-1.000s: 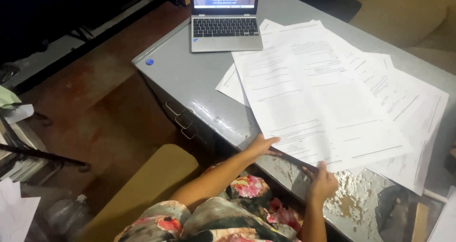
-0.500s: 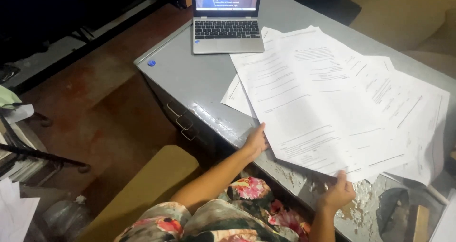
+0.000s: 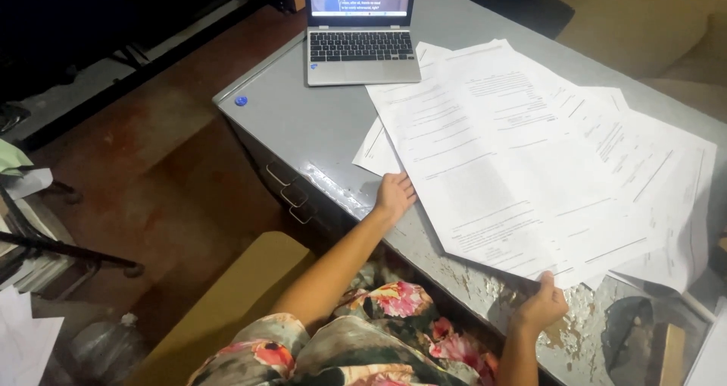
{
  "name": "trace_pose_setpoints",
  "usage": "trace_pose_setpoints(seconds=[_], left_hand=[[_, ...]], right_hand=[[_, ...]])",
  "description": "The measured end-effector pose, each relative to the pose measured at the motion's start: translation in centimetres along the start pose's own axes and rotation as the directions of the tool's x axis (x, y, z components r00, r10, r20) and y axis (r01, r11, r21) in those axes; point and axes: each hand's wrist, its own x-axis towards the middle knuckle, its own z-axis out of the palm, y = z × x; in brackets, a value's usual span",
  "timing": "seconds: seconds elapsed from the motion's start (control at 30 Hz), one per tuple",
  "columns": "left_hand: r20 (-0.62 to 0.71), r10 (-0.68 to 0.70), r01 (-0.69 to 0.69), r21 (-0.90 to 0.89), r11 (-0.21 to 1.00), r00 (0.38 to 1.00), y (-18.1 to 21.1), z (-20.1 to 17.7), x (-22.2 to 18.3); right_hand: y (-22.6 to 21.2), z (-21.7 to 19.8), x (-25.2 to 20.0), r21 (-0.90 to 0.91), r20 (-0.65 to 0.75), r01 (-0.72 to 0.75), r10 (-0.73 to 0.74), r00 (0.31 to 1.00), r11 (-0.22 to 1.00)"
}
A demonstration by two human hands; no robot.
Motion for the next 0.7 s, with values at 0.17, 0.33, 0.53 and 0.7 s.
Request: trace_pose_setpoints(seconds=[0.17,0.33,0.53,0.7], left_hand=[[0.003,-0.002,0.002,0.081,0.997,1.0,1.2,1.5,-2.1],[0.03,-0.003,0.001,0.069,0.998,1.0,1.2,1.4,-2.2],[0.033,-0.002,0.001,0.049,0.999,0.999,0.8,0.9,-1.3],[0.057,0.011,-0.013,0.048,0.999,0.998,0.2,0.0,-0.2]], right_hand=[[-1.0,0.1,-0.6,0.036,-0.043,-0.109,0.11,0.993,0.993],[-0.4,-0.5,0.2,0.09,-0.081,-0.118,0.125,0.989,0.989],[-0.6,-0.8,0.3,0.158,-0.178,-0.117,0.145,0.973,0.981],[-1.1,-3.0,0.2,0.24,-0.307,-0.095,0.168,0.937,0.966]])
